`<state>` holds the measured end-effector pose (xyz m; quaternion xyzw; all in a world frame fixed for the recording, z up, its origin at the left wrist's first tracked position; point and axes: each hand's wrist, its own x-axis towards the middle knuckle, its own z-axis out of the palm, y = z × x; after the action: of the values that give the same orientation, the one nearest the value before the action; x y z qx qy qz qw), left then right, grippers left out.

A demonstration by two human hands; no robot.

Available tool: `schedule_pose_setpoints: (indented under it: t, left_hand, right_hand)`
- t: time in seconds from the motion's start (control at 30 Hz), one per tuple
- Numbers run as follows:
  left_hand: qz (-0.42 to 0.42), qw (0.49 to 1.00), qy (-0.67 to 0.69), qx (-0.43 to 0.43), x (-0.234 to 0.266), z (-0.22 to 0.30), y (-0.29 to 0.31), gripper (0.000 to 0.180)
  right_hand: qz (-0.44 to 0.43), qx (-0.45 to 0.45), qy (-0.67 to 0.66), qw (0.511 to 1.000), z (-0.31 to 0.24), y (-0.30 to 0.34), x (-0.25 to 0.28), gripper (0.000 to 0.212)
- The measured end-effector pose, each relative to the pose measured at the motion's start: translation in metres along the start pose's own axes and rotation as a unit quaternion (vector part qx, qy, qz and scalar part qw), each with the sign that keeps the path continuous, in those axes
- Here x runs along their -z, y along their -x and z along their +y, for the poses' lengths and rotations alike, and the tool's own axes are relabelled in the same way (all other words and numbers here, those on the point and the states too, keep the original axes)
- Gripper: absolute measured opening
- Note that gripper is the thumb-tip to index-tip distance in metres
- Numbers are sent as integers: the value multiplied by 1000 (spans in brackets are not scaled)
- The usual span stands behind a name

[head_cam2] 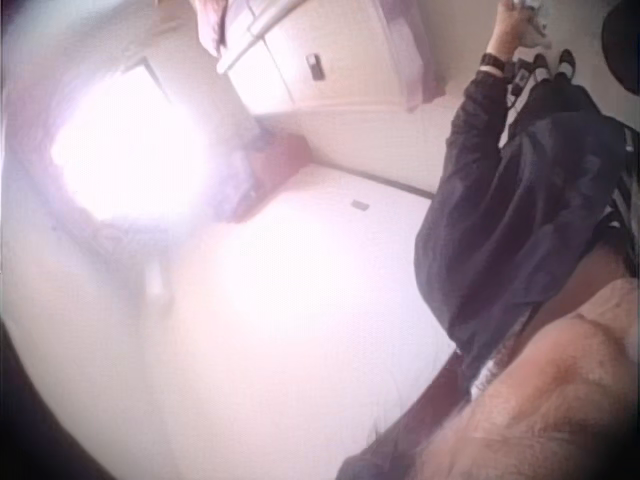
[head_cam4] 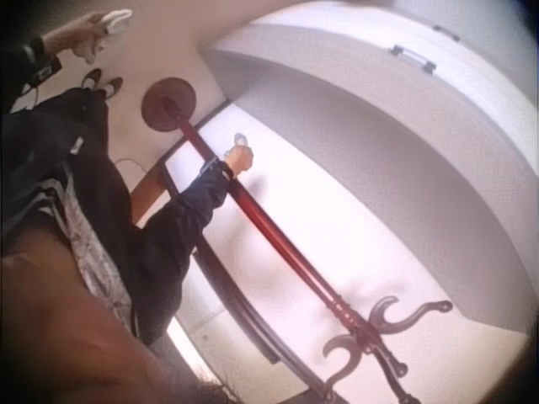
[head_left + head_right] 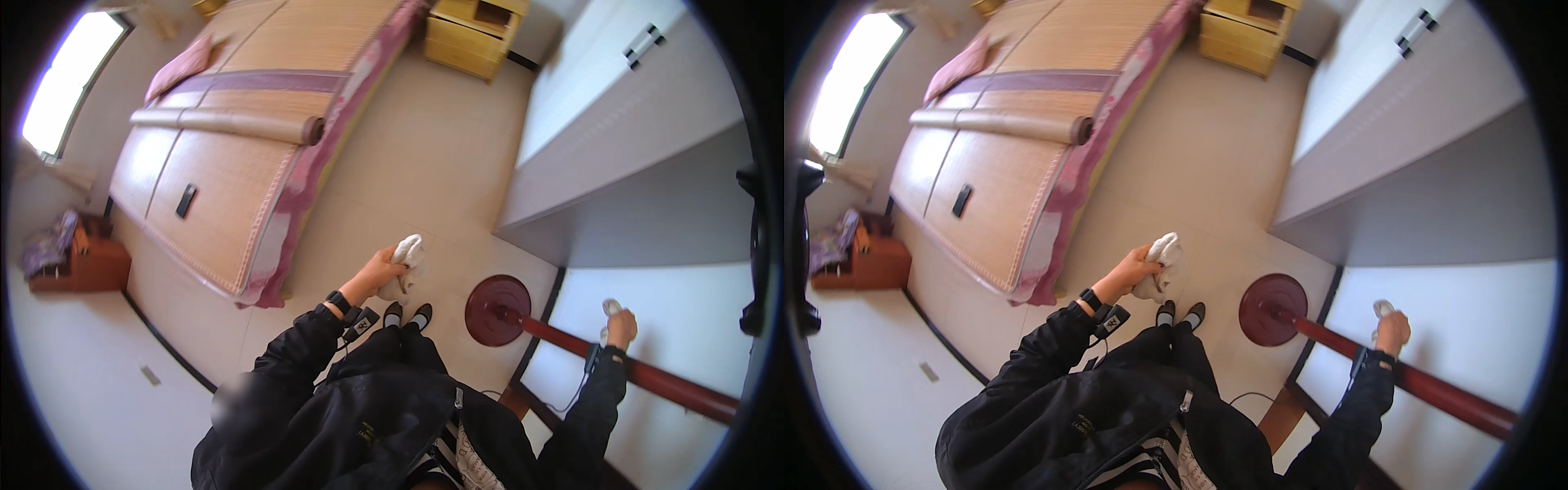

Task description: The person wipes a wooden coat rack with a cloth, cleaning the hooks, pole, and base. They move around the rack to reach different sides and continue wiping until the end of the clip.

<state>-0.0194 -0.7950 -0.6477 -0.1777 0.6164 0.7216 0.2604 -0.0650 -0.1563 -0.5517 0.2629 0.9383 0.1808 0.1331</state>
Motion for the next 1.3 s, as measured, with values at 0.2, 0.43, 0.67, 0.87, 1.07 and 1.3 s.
schedule_pose_setpoints:
  t: [0.2, 0.43, 0.67, 0.87, 1.07, 1.3]
  left_hand:
    - [91, 993, 65, 29, 45, -10, 35, 39]
    - [206, 958, 197, 12, 93, -42, 94, 42]
    - [260, 945, 196, 8, 106, -63, 140, 39]
    - [272, 940, 203, -11, 101, -64, 162, 37]
    - [292, 934, 205, -23, 149, -73, 186, 40]
    - [281, 948, 106, -104, 332, -88, 228, 31]
  right_hand:
    - [50, -18, -57, 997, 4, 5, 2, 22]
    - [19, 15, -14, 1000, -8, 15, 20, 23]
    - [-6, 51, 8, 999, -2, -5, 10, 35]
    - [-83, 137, -203, 966, -13, -34, -10, 40]
    - [-380, 145, -671, 620, -86, 57, -43, 32]
    - [-361, 162, -652, 647, -129, 197, -52, 45]
